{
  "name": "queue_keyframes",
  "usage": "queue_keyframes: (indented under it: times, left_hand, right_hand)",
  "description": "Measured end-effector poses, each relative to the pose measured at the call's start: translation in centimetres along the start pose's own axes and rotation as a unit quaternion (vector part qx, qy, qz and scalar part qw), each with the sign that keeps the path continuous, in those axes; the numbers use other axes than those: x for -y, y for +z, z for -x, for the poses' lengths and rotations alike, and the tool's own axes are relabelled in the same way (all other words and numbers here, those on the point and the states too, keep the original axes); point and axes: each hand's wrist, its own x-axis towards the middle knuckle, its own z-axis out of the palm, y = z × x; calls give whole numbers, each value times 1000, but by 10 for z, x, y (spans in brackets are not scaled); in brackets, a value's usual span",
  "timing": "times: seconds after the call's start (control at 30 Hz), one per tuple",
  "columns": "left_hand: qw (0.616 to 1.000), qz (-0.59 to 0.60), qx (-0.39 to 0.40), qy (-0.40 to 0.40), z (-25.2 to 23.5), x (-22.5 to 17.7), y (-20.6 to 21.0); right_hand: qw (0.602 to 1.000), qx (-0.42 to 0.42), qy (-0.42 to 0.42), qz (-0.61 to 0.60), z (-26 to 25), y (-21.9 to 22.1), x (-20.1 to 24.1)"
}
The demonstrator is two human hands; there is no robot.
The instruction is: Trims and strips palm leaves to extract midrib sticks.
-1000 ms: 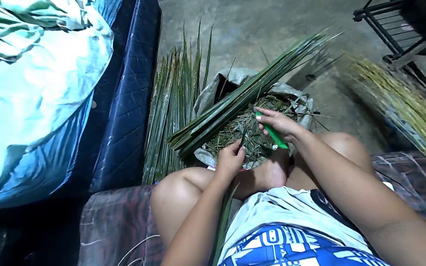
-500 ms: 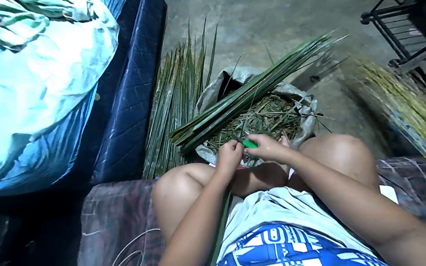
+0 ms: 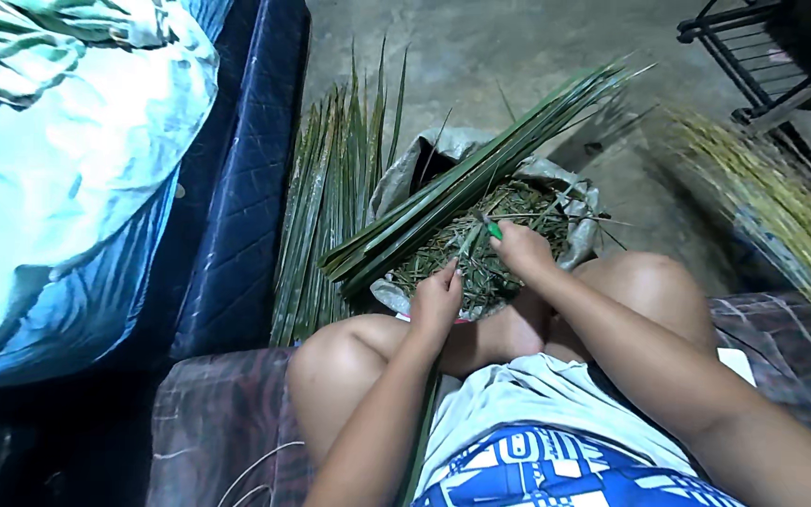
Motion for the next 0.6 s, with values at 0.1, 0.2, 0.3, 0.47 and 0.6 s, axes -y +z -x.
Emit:
queue_keyframes:
  times: [0.1, 0.2, 0.3, 0.47, 0.6]
  left_hand:
    - [999, -31, 1, -14, 1, -4, -4]
    - [996, -84, -1, -20, 4, -11, -6]
    - [991, -132, -1, -18, 6, -16, -4]
    - [986, -163, 0, -24, 1, -21, -4]
    - [983, -181, 1, -32, 5, -22, -4]
  right_hand:
    - [994, 75, -42, -61, 11, -1, 4]
    - [982, 165, -73, -60, 33, 5, 15]
    - [986, 154, -55, 1, 37, 5, 20]
    - [989, 114, -45, 77, 30, 4, 25]
    - [985, 143, -64, 74, 32, 2, 24]
